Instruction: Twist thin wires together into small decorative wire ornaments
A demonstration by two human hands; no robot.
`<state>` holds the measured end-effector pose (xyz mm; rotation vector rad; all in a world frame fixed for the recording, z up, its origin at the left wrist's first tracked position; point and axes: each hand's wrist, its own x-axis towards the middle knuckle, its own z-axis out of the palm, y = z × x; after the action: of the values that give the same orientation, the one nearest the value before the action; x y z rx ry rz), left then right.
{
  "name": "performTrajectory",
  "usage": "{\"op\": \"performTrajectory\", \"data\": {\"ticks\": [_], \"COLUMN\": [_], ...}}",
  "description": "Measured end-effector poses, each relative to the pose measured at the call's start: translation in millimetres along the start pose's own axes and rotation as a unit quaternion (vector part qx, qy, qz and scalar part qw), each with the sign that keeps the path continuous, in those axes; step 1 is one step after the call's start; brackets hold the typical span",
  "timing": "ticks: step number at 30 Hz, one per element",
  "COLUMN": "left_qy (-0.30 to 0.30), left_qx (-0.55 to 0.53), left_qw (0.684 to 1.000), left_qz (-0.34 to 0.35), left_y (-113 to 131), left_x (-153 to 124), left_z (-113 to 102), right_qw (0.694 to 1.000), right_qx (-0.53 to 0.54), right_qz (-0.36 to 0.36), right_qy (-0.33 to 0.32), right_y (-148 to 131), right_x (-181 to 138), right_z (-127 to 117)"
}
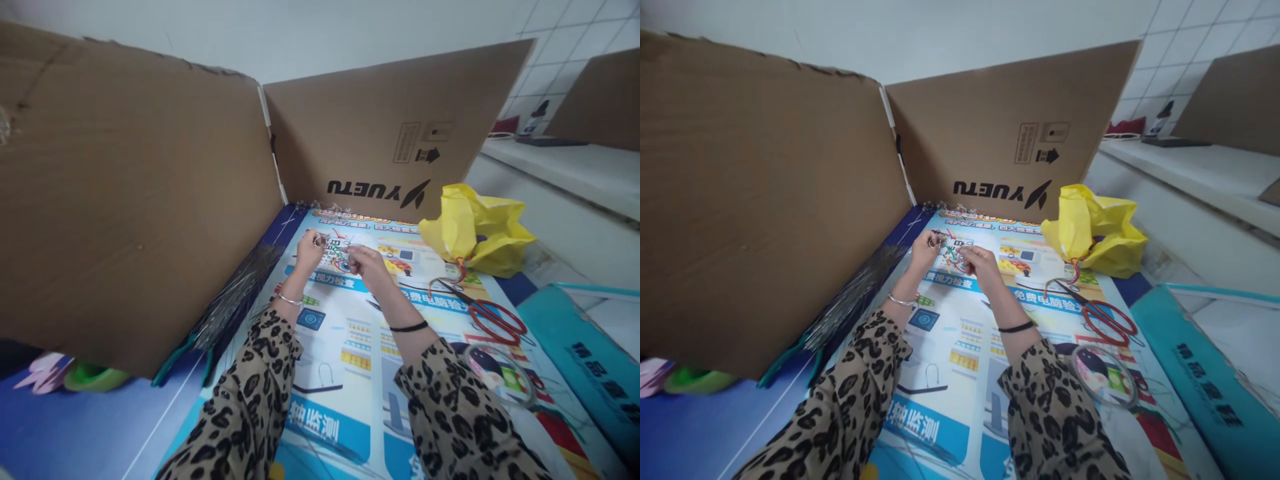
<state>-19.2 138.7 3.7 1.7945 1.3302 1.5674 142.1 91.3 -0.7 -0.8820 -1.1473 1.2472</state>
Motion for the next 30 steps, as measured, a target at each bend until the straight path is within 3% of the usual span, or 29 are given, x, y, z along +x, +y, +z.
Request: {"op": "performTrajectory", "data": {"ticks": [11, 18, 30], "left_qy": [-0.007, -0.027, 0.006], "left_qx": [-0.006, -0.003, 0.006], "left_qw": [1.000, 1.000, 1.000], "left_qz": [0.000, 0.007, 0.023], "left_y": [-7.2, -7.9, -4.2], "left_x": [-3.9, -4.8, -4.9], "left_z": [1.1, 2.4, 2.7], "right_qw": [0.989, 0.976, 0.998], "right_qx": [-0.123, -0.094, 0.060], "right_qz": [0.014, 0.070, 0.028], "right_qy": [-0.079, -0.184, -0.022], "right_y": [-1.1, 2.2, 12.1], "right_x": [1.0, -1.4, 5.5], "right_z": [-6.3, -9.2, -19.5]}}
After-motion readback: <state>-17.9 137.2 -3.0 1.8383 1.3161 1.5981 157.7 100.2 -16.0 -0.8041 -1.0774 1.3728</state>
